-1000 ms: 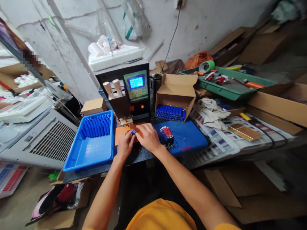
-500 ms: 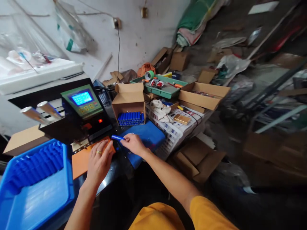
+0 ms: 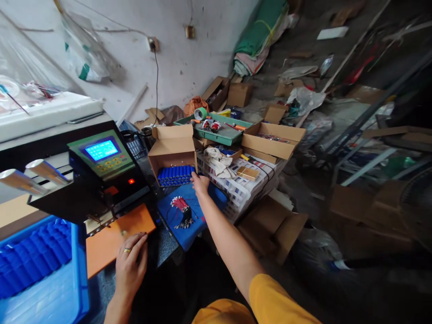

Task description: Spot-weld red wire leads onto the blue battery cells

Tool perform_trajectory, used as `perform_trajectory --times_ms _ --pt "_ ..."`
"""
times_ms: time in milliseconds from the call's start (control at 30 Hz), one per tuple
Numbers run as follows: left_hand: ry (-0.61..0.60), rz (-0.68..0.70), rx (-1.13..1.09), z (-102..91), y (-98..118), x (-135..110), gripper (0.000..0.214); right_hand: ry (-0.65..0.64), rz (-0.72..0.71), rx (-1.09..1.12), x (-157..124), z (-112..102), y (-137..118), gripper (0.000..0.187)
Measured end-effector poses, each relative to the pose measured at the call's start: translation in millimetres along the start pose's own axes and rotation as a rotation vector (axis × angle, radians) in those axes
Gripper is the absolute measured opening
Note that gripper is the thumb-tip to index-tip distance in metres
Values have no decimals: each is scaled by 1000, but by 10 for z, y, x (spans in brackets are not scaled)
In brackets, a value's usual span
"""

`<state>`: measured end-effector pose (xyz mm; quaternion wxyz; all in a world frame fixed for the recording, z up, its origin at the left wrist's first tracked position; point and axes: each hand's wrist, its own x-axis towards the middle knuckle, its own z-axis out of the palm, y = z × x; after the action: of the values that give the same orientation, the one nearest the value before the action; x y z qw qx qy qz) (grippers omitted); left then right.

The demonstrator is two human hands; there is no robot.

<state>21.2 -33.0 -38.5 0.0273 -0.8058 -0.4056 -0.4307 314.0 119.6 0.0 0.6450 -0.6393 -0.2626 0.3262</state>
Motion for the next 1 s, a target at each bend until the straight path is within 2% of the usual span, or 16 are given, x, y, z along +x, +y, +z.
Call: perform_trajectory --times_ms 133,267,333,533,633,800,900,1000 --pt "-3 21 9 23 -22 -29 33 25 118 112 62 25 -13 37" --pt "15 52 68 45 -36 -40 29 -37 69 22 47 -36 10 36" --pt "21 56 81 47 -29 -37 26 -73 -50 -106 24 -113 27 37" --pt "40 51 77 47 7 -25 23 -68 -616 -552 -66 -398 -30 29" --pt "63 39 66 54 16 -15 23 -149 -781 -758 -87 -423 -98 37" --pt "63 42 67 40 43 18 22 -246 -724 -1069 -45 -278 -169 47" --pt "53 23 60 25 73 15 22 -263 -717 -1100 -5 -208 -174 49" --pt "45 -10 47 30 79 -5 21 -253 -720 -1077 49 -266 -169 47"
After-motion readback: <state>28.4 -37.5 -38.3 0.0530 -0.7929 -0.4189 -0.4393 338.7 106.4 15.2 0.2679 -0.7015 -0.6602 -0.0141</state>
